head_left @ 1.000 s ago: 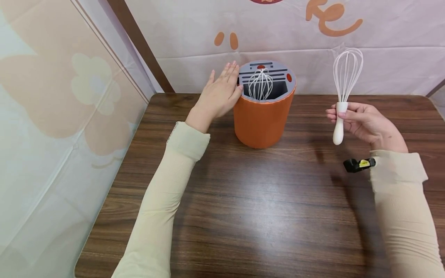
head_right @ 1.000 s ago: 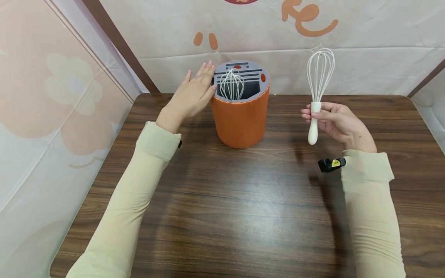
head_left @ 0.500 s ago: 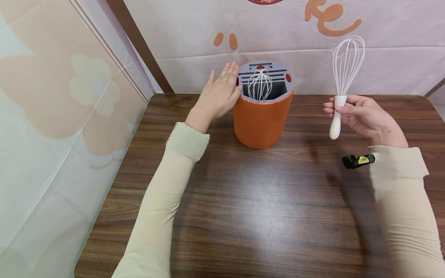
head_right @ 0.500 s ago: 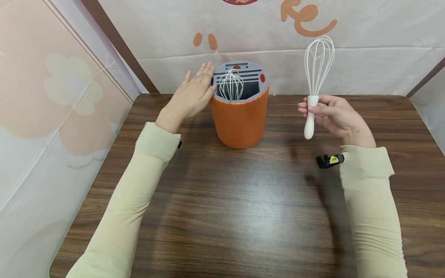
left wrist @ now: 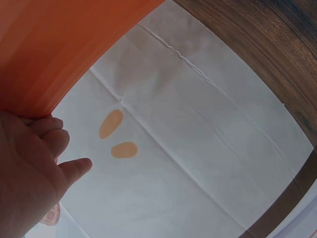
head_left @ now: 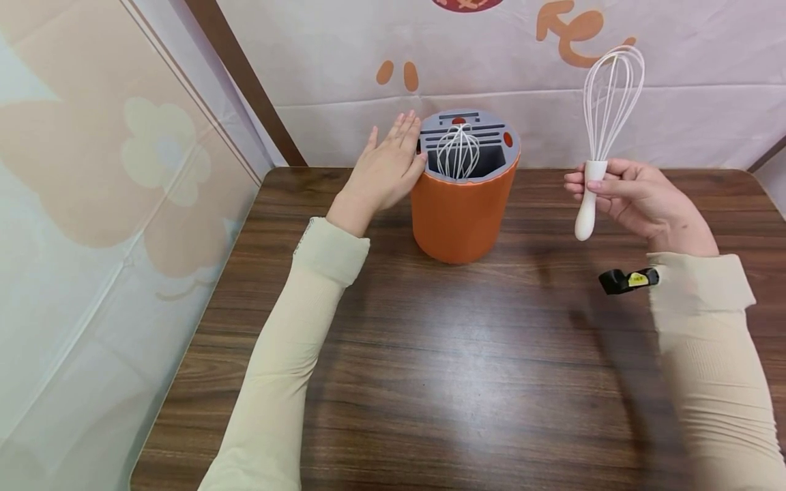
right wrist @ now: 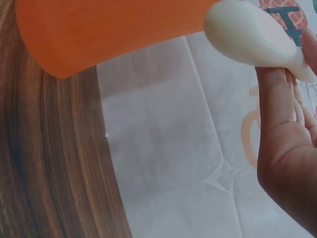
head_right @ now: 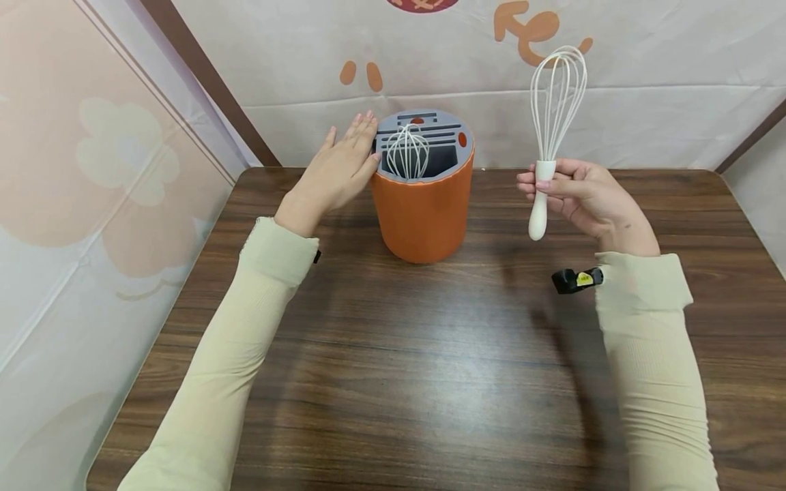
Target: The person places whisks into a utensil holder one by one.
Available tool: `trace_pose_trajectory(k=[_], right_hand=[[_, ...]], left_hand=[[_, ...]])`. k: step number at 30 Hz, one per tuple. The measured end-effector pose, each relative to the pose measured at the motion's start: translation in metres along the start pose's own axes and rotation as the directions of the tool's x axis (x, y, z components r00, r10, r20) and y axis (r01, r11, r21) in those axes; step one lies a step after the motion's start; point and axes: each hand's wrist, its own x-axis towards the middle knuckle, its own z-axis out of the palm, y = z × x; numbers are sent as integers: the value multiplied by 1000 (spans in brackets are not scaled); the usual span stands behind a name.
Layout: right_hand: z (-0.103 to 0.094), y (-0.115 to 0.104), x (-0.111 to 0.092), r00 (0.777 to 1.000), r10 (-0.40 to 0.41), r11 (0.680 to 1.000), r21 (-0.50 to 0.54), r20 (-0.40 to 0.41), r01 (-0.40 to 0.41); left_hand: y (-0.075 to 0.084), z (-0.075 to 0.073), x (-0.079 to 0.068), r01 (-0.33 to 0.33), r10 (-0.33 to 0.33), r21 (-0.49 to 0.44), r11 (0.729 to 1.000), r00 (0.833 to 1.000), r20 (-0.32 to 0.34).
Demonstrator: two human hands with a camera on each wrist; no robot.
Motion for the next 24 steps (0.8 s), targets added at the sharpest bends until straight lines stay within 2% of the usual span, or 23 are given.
trace_pose_trajectory(k=[12, 24], right_hand=[[13, -5, 9, 1000, -8, 1000, -19, 21, 9], [26, -11, 17, 1000, -14, 996, -84, -2, 14]], left_hand=[[0, 1, 0, 1, -1, -5, 1000, 1000, -5], [-2, 1, 0, 1, -2, -4, 1000, 1000, -11]])
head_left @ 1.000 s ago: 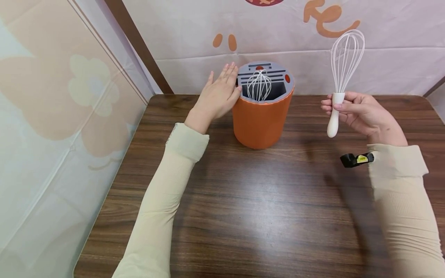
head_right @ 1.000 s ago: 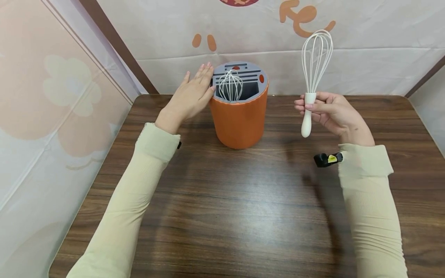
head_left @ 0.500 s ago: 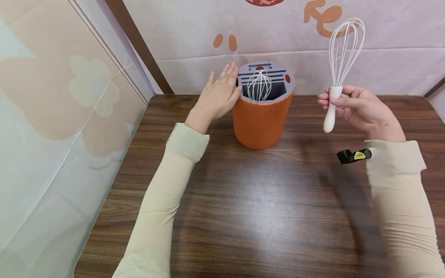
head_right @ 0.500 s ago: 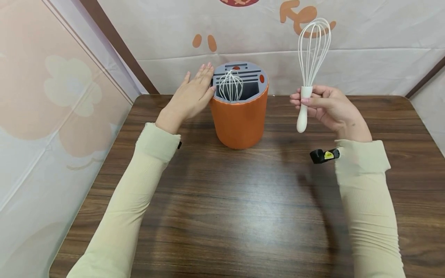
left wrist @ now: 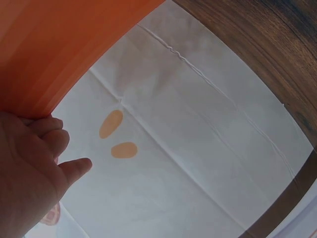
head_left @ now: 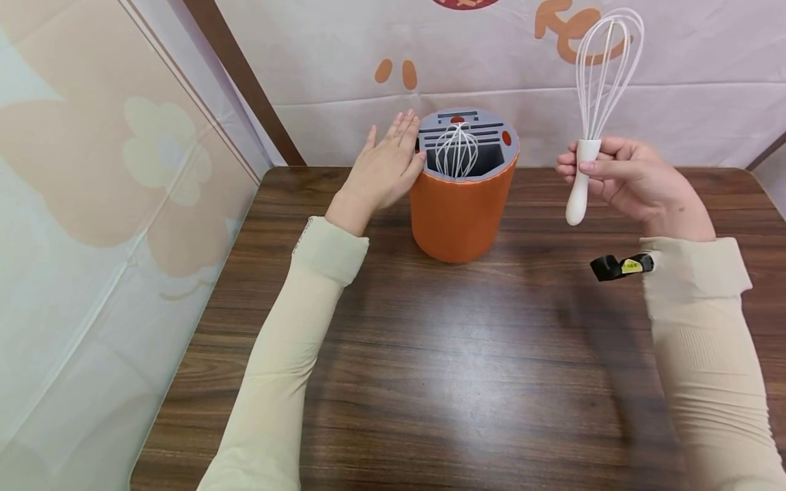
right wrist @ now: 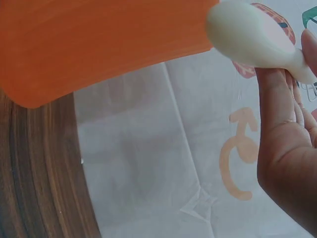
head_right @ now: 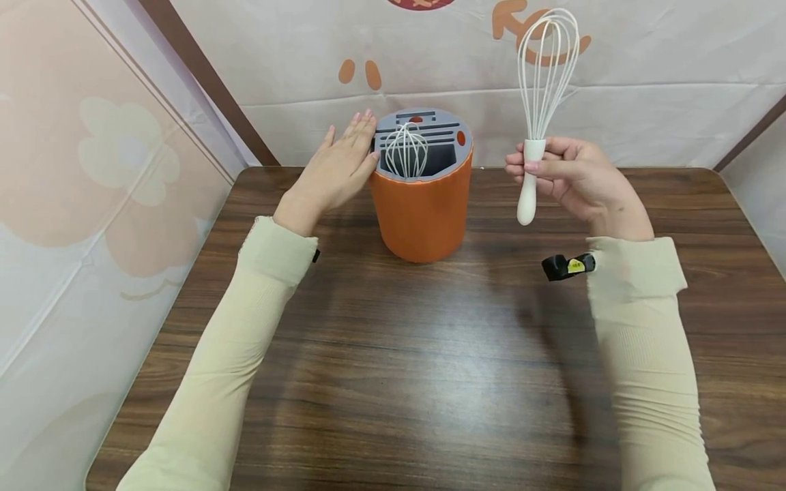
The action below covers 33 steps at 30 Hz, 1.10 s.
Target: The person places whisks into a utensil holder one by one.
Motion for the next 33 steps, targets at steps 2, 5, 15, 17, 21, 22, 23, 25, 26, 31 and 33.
trace_pose_trajectory(k=[2, 5, 15, 17, 21, 22, 23, 25, 26, 31, 33], right_hand=[[2, 0, 2, 1000, -5, 1000, 12, 8, 5], [4, 0, 4, 1000, -11, 1000, 18, 22, 10], [15, 3, 14, 1000, -5, 1000, 26, 9, 4], [17, 4, 16, 1000, -6, 999, 32, 6, 6], [21, 4, 20, 1000, -11, 999, 36, 1, 11], [22, 4, 20, 1000, -11, 999, 39, 1, 11], [23, 4, 21, 1000, -11, 999, 39, 1, 11], [25, 4, 22, 1000, -14, 999, 48, 5, 13], [26, 4, 22, 1000, -15, 999, 51, 5, 15], [30, 3, 24, 1000, -25, 998, 61, 11, 24], [31, 3, 25, 1000, -25, 998, 62, 10, 24]], left_hand=[[0, 0, 0, 0, 0, 2, 1000, 1000, -1], [-1, 0, 0, 1, -1, 2, 1000, 1000, -1], [-1, 0, 0, 7, -7, -3, 1000, 1000, 9], [-1, 0, 0, 7, -7, -1, 1000, 1000, 9], [0, 0, 0, 6, -6, 2, 1000, 1000, 10], [0, 0, 0, 5, -6, 3, 1000, 1000, 9], [0, 0, 0, 6, -6, 1, 1000, 1000, 11], [0, -1, -1, 6, -5, -6, 1000, 1000, 9], [0, 0, 0, 4, -4, -9, 1000, 1000, 7], [1, 0, 0, 6, -6, -13, 1000, 1000, 9], [1, 0, 0, 5, -5, -13, 1000, 1000, 8]])
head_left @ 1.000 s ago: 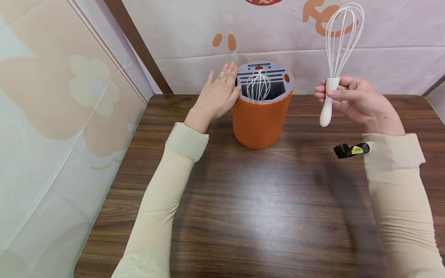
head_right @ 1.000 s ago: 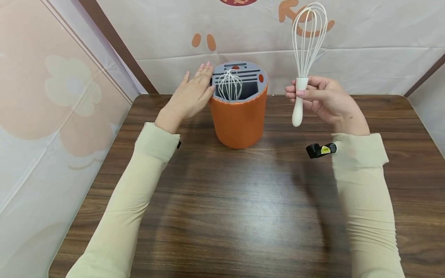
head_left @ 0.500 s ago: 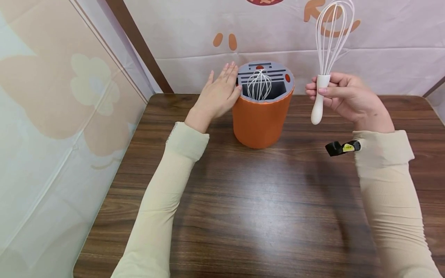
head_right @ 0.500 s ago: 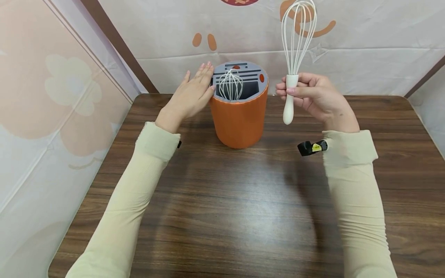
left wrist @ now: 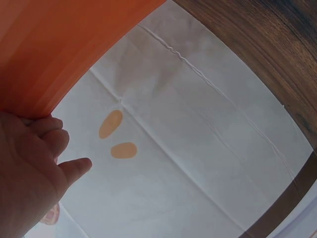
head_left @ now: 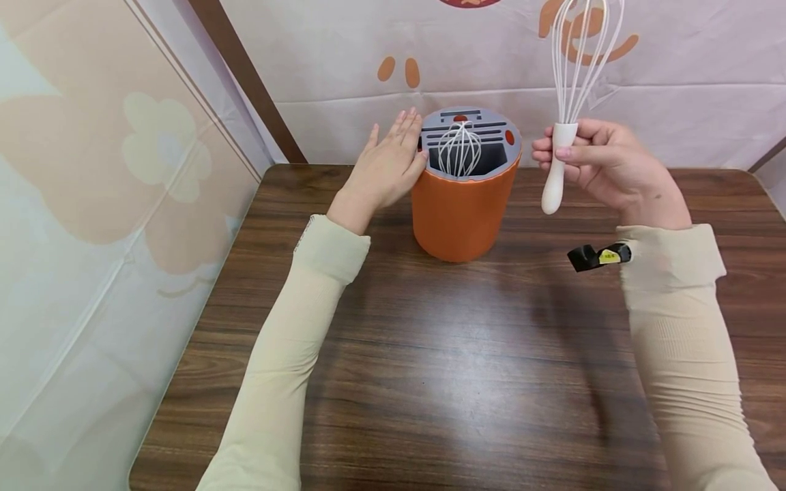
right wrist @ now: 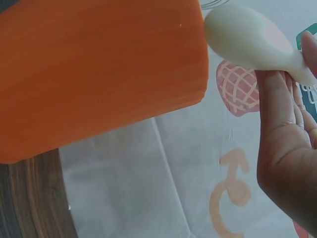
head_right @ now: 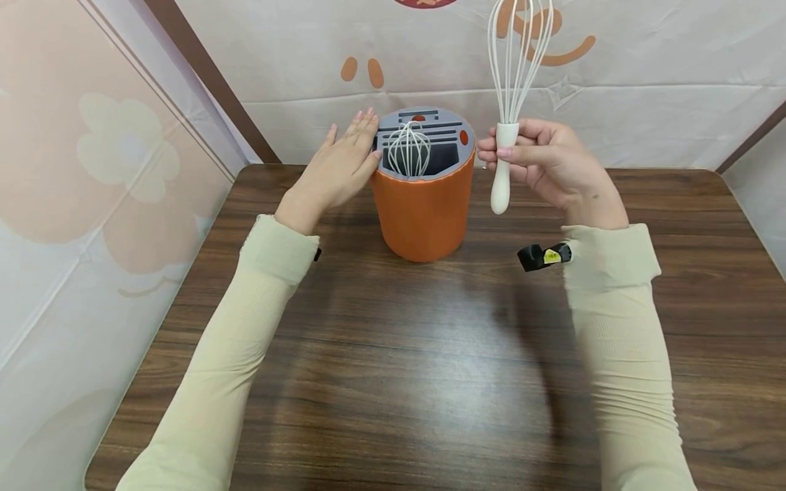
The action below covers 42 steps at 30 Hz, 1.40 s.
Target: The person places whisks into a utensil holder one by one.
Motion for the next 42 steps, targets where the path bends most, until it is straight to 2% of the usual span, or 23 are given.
trace_pose_trajectory(k=[16, 31, 42], right_hand=[[10, 1, 6, 1000, -20, 1000, -11, -10, 19], [21, 3, 16, 996, -71, 996, 46, -59, 74], [30, 4, 23, 991, -98, 995, 20, -92, 100]], left_hand=[[0, 0, -1, -7, 7, 7, 1000, 1000, -5], [0, 0, -2, -7, 7, 3, 1000, 1000, -11], [1, -1, -3, -3, 3, 2, 1000, 1000, -9]])
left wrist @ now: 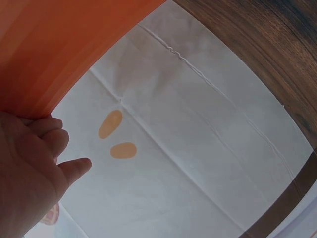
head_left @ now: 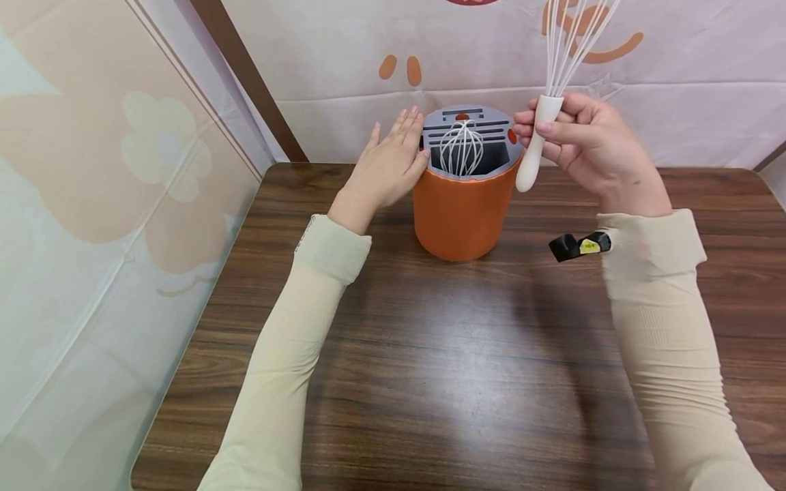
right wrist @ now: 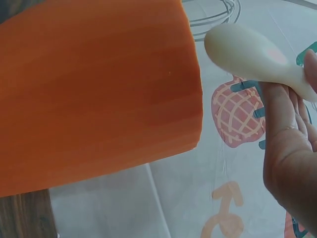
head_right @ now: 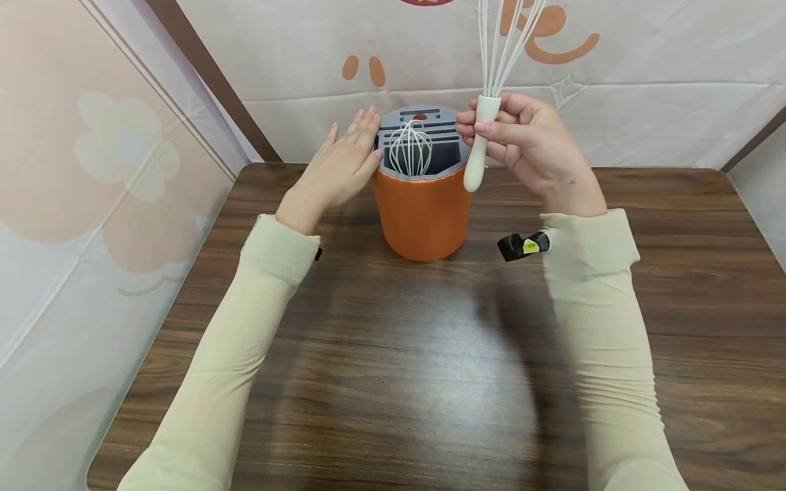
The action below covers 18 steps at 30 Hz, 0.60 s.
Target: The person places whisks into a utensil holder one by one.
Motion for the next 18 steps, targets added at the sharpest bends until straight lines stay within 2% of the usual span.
trace_pose_trajectory(k=[7, 13, 18], right_hand=[[5, 2, 5, 998, -43, 999, 0, -34, 43], [9, 5, 9, 994, -86, 995, -46, -63, 83], [12, 8, 13, 990, -132, 990, -60, -56, 128]], left_hand=[[1, 1, 0, -3, 3, -3, 1000, 1000, 5], [1, 2, 1, -8, 8, 8, 1000, 1000, 3], [1, 2, 1, -5, 5, 7, 1000, 1000, 3]])
